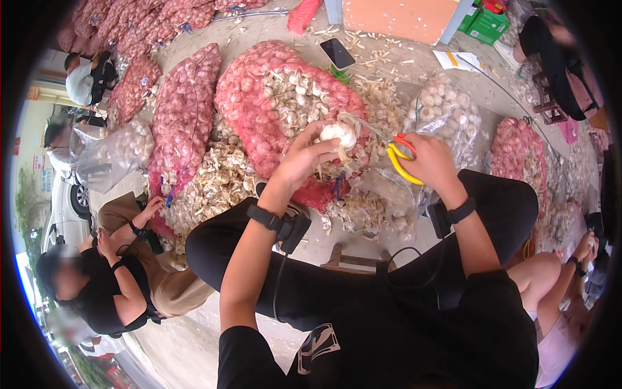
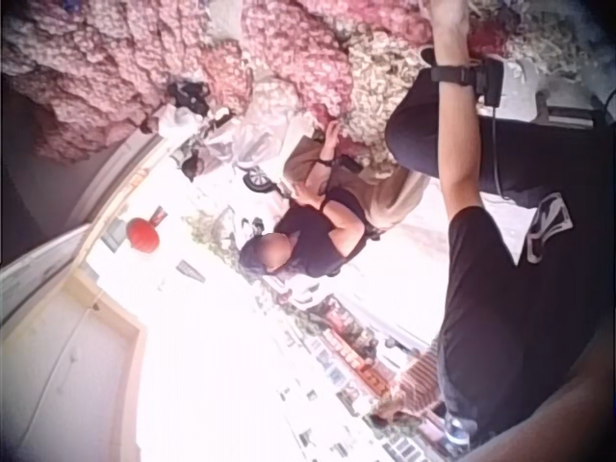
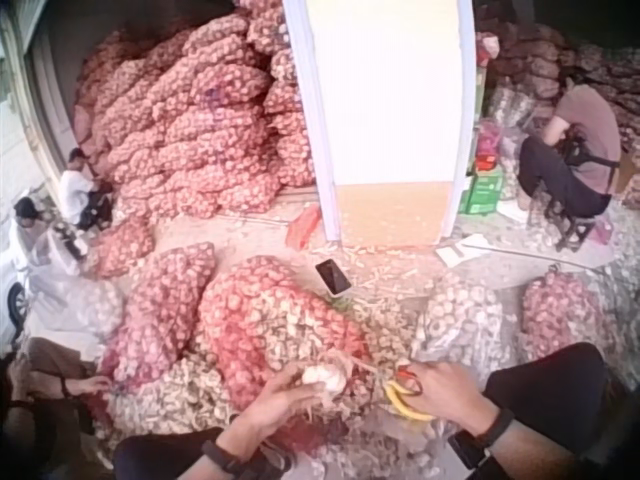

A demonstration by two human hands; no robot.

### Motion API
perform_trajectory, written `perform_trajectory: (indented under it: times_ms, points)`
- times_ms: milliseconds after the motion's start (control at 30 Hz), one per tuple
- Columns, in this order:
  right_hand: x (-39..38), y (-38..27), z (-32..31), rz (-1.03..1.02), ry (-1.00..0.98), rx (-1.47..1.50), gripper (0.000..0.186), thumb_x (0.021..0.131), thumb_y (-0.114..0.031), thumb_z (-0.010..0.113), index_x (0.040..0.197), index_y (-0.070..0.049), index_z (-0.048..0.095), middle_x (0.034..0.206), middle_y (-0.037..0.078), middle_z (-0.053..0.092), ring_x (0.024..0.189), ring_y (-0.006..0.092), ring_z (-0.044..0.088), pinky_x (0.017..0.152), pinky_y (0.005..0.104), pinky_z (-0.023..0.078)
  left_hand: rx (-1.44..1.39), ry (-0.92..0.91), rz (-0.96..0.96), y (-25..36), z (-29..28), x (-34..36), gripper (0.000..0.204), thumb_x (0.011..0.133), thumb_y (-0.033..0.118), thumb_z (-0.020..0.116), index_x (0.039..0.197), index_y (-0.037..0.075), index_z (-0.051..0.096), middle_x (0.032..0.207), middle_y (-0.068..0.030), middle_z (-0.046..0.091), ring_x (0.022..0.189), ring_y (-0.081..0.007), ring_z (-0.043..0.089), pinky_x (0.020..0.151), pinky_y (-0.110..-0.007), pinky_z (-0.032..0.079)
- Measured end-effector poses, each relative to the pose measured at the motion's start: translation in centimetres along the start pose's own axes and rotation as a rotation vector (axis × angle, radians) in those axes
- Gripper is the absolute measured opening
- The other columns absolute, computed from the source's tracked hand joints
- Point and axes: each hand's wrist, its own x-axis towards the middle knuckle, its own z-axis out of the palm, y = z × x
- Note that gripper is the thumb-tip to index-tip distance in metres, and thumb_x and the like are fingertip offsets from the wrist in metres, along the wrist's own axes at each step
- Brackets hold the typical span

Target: Trimming the roots and stalks of garlic bulbs using scissors.

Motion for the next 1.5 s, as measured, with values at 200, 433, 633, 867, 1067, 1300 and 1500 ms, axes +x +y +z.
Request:
perform_trajectory:
  times_ms: [200,433,633,867,1067,1300,1500]
  points:
    - [-0.1,0.0,0.7,-0.017,-0.042,-0.062,0.032,0.082,-0.039,0.073,0.101,-0.014,0.072,0.078,0.014,0.07,0.074,0.0354,0.069,0.065,0.0451,0.054,-0.023,-0.058,0.025,-0.4,-0.6,0.3,0.046,0.097,0.013,0.063,0.14,0.003,0.047,0.13,-0.0102,0.06,0.119,-0.0205,0.059,0.1,-0.037,0.048]
    - [-0.1,1.5,1.4,0.042,-0.132,-0.096,0.038,0.083,-0.044,0.07,0.095,-0.007,0.07,0.08,0.018,0.07,0.075,0.0385,0.069,0.067,0.0475,0.055,-0.24,0.076,0.097,-0.4,-1.1,0.5,0.041,0.099,0.018,0.063,0.136,0.007,0.052,0.129,-0.0065,0.062,0.119,-0.0161,0.057,0.101,-0.034,0.045]
    - [0.3,2.5,1.8,0.087,-0.149,0.019,0.051,0.081,-0.053,0.074,0.096,-0.005,0.066,0.08,0.017,0.069,0.077,0.0379,0.068,0.067,0.0453,0.052,-0.3,0.171,0.097,-0.3,-1.0,0.7,0.041,0.098,0.023,0.063,0.133,0.007,0.051,0.126,-0.008,0.062,0.116,-0.0189,0.058,0.096,-0.035,0.047]
    - [0.4,1.9,1.3,0.097,-0.387,0.175,0.061,0.082,-0.058,0.074,0.109,-0.004,0.064,0.084,0.014,0.067,0.078,0.03,0.066,0.069,0.0396,0.049,-0.388,0.191,0.109,0.2,-0.8,0.7,0.042,0.099,0.032,0.051,0.13,0.003,0.051,0.126,-0.0113,0.063,0.113,-0.0243,0.061,0.092,-0.036,0.049]
    - [0.4,1.4,1.4,0.086,-0.497,0.46,0.068,0.089,-0.067,0.06,0.102,0.0,0.058,0.091,0.021,0.065,0.086,0.0346,0.065,0.074,0.0427,0.048,-0.42,0.089,0.139,0.6,-0.8,0.6,0.048,0.099,0.031,0.047,0.134,-0.002,0.048,0.127,-0.0133,0.062,0.116,-0.0331,0.063,0.099,-0.039,0.053]
    - [-0.1,1.7,2.3,0.052,-0.248,0.227,0.064,0.094,-0.059,0.057,0.121,-0.001,0.054,0.1,0.02,0.065,0.094,0.0359,0.064,0.082,0.0411,0.048,-0.496,0.011,0.199,1.2,-0.2,0.2,0.054,0.098,0.019,0.044,0.147,0.002,0.03,0.135,-0.0194,0.055,0.125,-0.036,0.058,0.106,-0.042,0.049]
    - [0.5,1.6,0.5,0.249,-0.538,0.578,0.076,0.089,-0.066,0.06,0.123,0.001,0.056,0.102,0.022,0.066,0.092,0.0382,0.064,0.08,0.0424,0.049,-0.469,-0.029,0.236,1.3,0.0,0.0,0.059,0.101,0.009,0.05,0.153,0.002,0.022,0.144,-0.0187,0.047,0.131,-0.0358,0.052,0.116,-0.045,0.041]
